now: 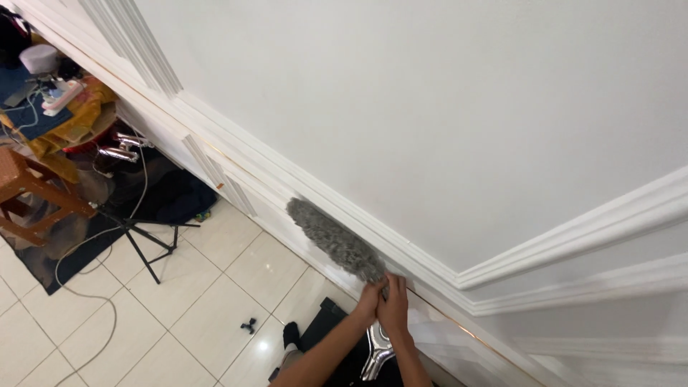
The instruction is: Dusting the wall moldings and a decorative object using a duster.
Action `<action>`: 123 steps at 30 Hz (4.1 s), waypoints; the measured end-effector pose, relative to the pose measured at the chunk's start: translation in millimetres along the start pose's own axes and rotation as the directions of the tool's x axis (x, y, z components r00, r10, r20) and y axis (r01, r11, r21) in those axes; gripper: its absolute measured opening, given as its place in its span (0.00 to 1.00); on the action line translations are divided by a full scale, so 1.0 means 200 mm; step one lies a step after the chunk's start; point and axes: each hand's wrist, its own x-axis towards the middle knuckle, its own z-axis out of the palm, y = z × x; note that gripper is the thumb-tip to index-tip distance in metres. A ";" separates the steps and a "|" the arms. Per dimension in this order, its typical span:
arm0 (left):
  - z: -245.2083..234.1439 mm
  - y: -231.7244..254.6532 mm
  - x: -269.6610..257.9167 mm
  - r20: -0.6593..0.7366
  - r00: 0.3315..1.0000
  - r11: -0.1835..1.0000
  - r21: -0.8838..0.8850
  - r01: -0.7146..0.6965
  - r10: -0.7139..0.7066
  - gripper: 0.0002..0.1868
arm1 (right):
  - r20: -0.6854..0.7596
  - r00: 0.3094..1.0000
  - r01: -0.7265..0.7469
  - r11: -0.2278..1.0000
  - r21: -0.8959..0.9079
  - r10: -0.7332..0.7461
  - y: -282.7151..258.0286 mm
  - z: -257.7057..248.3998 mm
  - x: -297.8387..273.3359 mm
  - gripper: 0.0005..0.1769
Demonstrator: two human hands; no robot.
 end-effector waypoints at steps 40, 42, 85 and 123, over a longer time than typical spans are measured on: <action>-1.30 1.54 0.06 0.413 0.678 0.500 -0.863 0.077 0.608 0.49 | -0.010 0.783 0.620 0.779 0.095 -0.622 -1.19 0.87 0.96 0.04; -1.33 1.65 0.02 0.413 0.683 0.524 -0.850 0.052 0.602 0.49 | 0.016 0.802 0.594 0.801 0.079 -0.597 -1.17 0.90 0.98 0.04; -1.56 1.20 0.91 -0.328 0.919 0.867 -0.366 -0.338 0.220 0.51 | -0.072 0.839 0.534 0.841 -0.081 -0.540 -1.04 1.04 0.94 0.02; -2.62 3.02 0.77 -0.014 0.999 0.784 -0.620 -0.036 0.035 0.46 | -0.036 0.957 0.289 0.943 0.165 -0.287 -1.61 2.42 1.29 0.08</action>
